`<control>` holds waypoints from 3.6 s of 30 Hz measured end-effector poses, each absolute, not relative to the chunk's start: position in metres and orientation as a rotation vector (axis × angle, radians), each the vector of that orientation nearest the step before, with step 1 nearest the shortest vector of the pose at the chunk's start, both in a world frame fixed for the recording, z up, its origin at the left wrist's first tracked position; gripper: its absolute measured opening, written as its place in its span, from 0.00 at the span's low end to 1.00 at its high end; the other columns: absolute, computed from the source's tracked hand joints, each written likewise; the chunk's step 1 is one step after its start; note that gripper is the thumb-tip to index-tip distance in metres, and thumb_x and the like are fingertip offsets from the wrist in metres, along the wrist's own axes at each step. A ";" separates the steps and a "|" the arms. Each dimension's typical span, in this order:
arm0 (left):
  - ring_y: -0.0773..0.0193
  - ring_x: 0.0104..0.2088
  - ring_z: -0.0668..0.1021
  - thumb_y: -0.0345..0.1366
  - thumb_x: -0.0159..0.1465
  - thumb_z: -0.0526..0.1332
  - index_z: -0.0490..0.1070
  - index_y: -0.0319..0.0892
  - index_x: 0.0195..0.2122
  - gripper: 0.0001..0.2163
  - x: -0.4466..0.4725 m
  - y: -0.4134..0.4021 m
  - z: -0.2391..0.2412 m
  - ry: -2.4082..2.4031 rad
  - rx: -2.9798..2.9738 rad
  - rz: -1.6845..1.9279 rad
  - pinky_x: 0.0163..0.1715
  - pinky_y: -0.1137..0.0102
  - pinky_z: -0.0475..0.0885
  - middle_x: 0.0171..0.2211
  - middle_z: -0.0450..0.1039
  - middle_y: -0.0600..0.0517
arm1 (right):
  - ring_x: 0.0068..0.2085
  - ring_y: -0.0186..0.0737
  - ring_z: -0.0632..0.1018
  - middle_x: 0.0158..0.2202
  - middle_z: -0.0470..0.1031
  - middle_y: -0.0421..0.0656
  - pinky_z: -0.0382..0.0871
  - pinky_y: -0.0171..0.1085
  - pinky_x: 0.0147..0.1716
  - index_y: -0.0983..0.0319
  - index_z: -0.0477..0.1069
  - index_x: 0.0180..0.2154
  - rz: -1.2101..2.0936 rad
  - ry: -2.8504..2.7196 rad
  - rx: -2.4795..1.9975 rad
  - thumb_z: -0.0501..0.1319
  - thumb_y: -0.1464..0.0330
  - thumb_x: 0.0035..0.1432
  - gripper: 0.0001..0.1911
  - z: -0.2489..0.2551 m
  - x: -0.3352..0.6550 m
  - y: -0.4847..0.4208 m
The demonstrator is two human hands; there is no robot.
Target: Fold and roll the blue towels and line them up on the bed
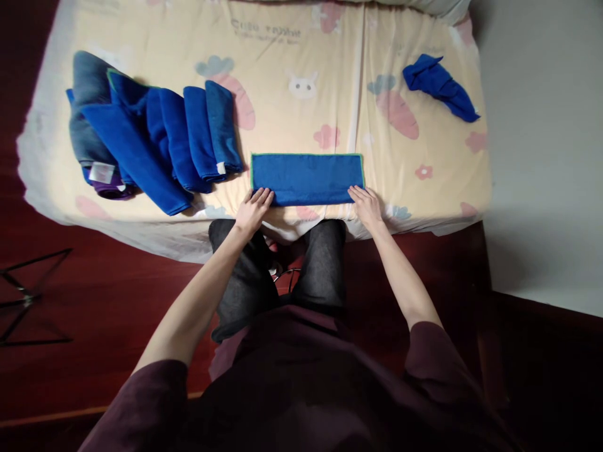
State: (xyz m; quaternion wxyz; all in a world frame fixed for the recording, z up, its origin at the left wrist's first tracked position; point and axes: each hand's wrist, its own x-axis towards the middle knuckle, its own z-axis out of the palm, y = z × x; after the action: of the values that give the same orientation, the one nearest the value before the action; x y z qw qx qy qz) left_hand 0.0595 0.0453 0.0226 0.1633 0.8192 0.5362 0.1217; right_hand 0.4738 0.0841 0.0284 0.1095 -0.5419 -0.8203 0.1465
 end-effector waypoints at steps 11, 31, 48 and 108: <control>0.47 0.69 0.69 0.28 0.67 0.52 0.68 0.39 0.66 0.26 0.031 0.028 0.030 1.512 2.331 0.324 0.67 0.49 0.64 0.67 0.67 0.37 | 0.63 0.49 0.77 0.62 0.76 0.46 0.63 0.55 0.67 0.61 0.77 0.59 0.449 -2.409 -1.623 0.55 0.80 0.60 0.28 0.043 0.487 0.080; 0.60 0.35 0.77 0.42 0.61 0.61 0.75 0.40 0.42 0.13 0.030 0.040 0.025 1.896 1.487 0.882 0.39 0.68 0.72 0.33 0.76 0.49 | 0.34 0.39 0.78 0.31 0.77 0.41 0.75 0.37 0.36 0.63 0.77 0.37 0.900 -1.407 -1.615 0.72 0.60 0.52 0.15 0.009 0.511 0.093; 0.63 0.31 0.72 0.45 0.62 0.61 0.73 0.40 0.40 0.13 0.032 0.040 0.022 1.942 1.451 0.869 0.37 0.68 0.69 0.29 0.71 0.52 | 0.34 0.40 0.76 0.27 0.69 0.39 0.75 0.38 0.36 0.59 0.68 0.30 0.985 -1.436 -1.541 0.70 0.48 0.53 0.23 0.015 0.513 0.092; 0.50 0.71 0.66 0.27 0.69 0.50 0.62 0.38 0.71 0.28 0.072 0.057 0.035 1.432 2.352 0.226 0.71 0.50 0.60 0.71 0.61 0.37 | 0.68 0.46 0.72 0.67 0.71 0.45 0.60 0.53 0.70 0.60 0.70 0.66 0.487 -2.516 -1.525 0.53 0.83 0.61 0.34 0.041 0.478 0.094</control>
State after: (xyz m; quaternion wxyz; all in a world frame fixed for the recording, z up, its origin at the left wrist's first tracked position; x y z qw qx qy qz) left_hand 0.0721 0.0570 0.0350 0.1882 0.8360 0.5091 0.0804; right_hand 0.4782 0.0938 0.0408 0.0797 -0.5097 -0.8410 0.1627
